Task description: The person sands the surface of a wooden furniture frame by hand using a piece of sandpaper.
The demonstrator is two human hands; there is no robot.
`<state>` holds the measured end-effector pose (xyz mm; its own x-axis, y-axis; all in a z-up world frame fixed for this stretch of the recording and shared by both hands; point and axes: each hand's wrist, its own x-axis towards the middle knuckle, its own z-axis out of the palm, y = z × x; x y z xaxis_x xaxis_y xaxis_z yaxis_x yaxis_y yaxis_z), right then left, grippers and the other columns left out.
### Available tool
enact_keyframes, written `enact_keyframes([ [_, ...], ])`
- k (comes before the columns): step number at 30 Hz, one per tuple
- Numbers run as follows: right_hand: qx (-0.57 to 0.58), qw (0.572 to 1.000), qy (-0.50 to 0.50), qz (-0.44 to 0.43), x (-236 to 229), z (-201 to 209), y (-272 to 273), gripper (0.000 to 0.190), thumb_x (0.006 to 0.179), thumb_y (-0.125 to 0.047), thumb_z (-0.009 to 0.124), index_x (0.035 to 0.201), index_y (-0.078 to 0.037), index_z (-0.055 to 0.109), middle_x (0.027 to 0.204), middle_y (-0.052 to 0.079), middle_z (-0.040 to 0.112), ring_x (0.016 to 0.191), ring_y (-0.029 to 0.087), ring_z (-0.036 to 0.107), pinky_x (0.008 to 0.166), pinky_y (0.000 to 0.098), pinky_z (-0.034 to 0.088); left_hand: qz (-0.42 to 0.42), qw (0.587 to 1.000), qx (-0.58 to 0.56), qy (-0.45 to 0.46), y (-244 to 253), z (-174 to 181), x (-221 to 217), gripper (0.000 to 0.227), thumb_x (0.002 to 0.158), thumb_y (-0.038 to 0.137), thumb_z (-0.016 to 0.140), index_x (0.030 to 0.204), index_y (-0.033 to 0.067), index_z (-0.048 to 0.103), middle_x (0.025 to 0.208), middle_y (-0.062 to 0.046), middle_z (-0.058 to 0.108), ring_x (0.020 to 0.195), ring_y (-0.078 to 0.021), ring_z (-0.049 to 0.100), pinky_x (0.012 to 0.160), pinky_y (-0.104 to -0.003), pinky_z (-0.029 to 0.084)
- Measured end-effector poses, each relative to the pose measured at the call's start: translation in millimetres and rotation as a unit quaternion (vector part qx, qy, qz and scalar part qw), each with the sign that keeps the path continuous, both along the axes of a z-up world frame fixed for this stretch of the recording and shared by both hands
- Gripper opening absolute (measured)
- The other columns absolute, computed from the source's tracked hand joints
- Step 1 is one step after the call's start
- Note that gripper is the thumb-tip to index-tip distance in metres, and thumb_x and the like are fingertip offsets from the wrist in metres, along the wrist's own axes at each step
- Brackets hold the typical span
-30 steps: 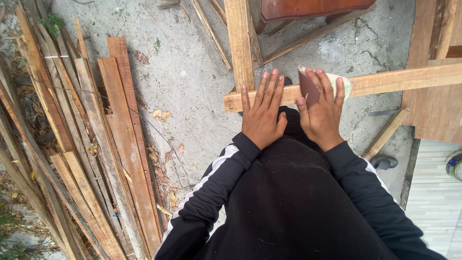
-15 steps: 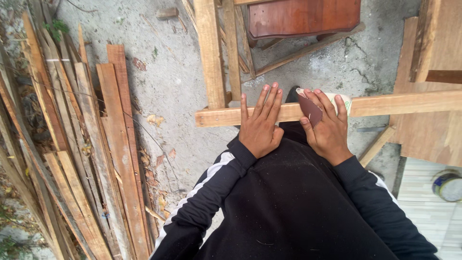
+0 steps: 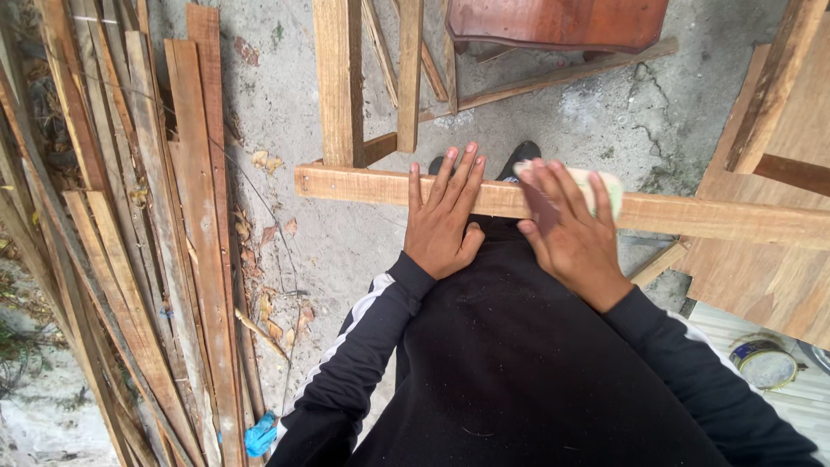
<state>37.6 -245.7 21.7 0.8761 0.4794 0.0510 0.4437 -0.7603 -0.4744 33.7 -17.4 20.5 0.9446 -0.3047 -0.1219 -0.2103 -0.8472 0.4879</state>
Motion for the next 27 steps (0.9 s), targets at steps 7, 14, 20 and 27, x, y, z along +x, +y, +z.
enact_keyframes([
  [7, -0.041, 0.998, 0.031, -0.025, 3.6, -1.1, -9.1, 0.056, 0.108, -0.036, 0.044, 0.157, -0.009, 0.047, 0.166, 0.006, 0.041, 0.155, 0.022, 0.033, 0.128, 0.0528, 0.015, 0.002, 1.0, -0.01, -0.015, 2.1, -4.0, 0.2, 0.09, 0.079, 0.028, 0.052, 0.165, 0.0175, 0.028, 0.173, -0.001, 0.024, 0.162, -0.0191, 0.019, 0.133, -0.06, 0.002],
  [14, -0.01, 1.0, 0.02, -0.01, -0.7, -1.5, 23.1, 0.054, 0.111, -0.04, 0.044, 0.155, -0.008, 0.052, 0.163, 0.006, 0.047, 0.152, 0.023, 0.037, 0.128, 0.0493, 0.016, -0.018, 1.0, -0.013, -0.021, 5.4, -7.8, -1.9, 0.086, 0.083, 0.029, 0.055, 0.165, 0.0213, 0.028, 0.174, 0.0, 0.021, 0.162, -0.018, 0.017, 0.133, -0.06, 0.002],
  [20, -0.018, 0.99, -0.009, -0.136, -7.6, -11.6, 24.7, 0.051, 0.116, -0.039, 0.041, 0.15, -0.003, 0.055, 0.162, 0.009, 0.049, 0.155, 0.026, 0.036, 0.129, 0.0514, 0.013, -0.011, 1.0, -0.015, -0.017, 0.8, -7.3, 0.2, 0.088, 0.083, 0.027, 0.055, 0.165, 0.0167, 0.025, 0.173, -0.004, 0.02, 0.162, -0.0198, 0.014, 0.131, -0.062, 0.001],
  [27, -0.004, 0.984, 0.003, -0.18, -11.6, -14.5, 7.8, 0.056, 0.114, -0.042, 0.035, 0.149, -0.002, 0.055, 0.157, 0.011, 0.051, 0.153, 0.027, 0.037, 0.129, 0.0532, 0.012, -0.055, 0.997, -0.033, -0.036, -9.7, -11.1, 2.9, 0.085, 0.086, 0.028, 0.055, 0.164, 0.0136, 0.025, 0.173, -0.004, 0.019, 0.162, -0.0185, 0.013, 0.131, -0.064, 0.0],
])
